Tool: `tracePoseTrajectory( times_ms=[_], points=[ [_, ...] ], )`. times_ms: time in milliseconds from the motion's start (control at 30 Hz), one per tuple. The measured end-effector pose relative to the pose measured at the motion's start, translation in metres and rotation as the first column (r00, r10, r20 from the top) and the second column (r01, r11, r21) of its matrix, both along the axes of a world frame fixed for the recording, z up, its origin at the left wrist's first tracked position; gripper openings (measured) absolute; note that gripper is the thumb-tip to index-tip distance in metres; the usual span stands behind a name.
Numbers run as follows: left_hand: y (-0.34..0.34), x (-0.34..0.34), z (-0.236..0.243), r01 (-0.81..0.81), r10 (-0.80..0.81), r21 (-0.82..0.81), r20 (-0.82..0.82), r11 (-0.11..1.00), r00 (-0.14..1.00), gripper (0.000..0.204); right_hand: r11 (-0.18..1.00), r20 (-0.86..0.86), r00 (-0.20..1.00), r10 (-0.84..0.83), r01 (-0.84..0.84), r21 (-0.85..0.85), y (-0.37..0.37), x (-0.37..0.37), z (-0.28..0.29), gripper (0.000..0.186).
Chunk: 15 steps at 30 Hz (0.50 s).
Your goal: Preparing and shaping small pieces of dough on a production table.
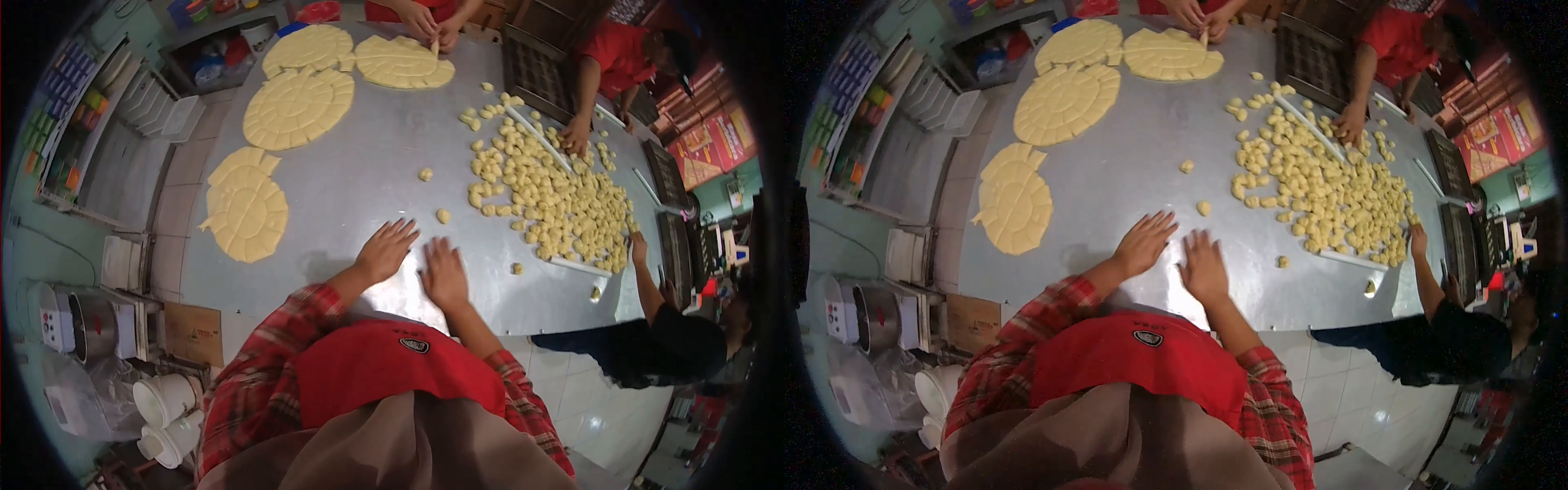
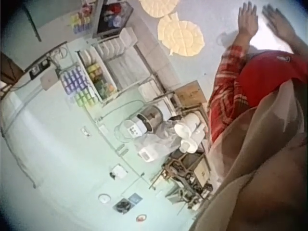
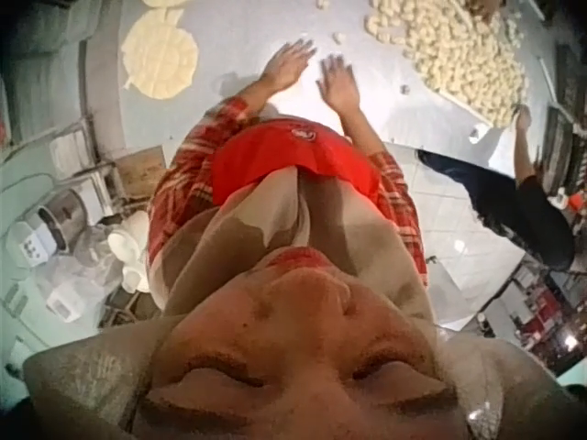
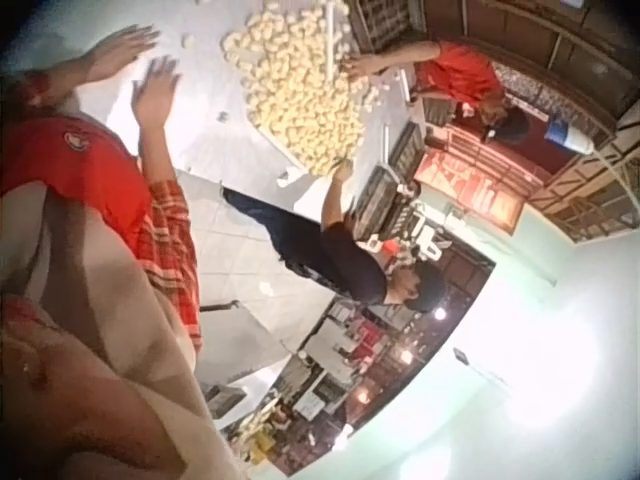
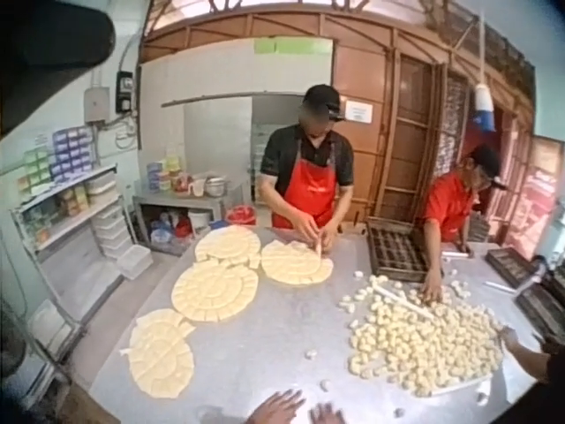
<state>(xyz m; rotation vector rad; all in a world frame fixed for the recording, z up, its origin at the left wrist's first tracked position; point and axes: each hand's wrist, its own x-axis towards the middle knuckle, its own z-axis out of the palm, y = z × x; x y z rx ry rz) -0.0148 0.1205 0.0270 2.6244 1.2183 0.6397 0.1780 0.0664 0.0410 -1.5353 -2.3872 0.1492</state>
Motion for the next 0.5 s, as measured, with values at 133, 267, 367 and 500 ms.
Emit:
tracePoseTrajectory(
  times_ms=[133, 267, 367, 500],
  points=[
    [0.017, -0.055, 0.019, -0.254, 0.248, 0.017, 0.15, 0.967, 0.957, 0.033, 0.967, -0.12, 0.981, -0.155, 0.176, 0.187, 0.024, 0.02, 0.005, 0.039],
    [-0.024, -0.103, 0.01, -0.104, 0.306, -0.46, 0.392, 0.882, 0.867, 0.016, 0.965, -0.244, 0.942, -0.23, 0.188, -0.181, -0.037, 0.023, -0.011, 0.033],
    [-0.035, -0.063, -0.012, 0.268, 0.582, -0.648, 0.76, 0.713, 0.29, 0.008, 0.922, -0.713, 0.595, -0.372, 0.149, -0.357, -0.016, -0.04, -0.005, 0.032],
    [-0.011, -0.101, 0.014, 0.19, 0.314, -0.687, 0.537, 0.701, 0.783, 0.02, 0.919, -0.709, 0.669, -0.222, -0.099, -0.382, 0.036, -0.094, 0.015, 0.017]
  ],
)
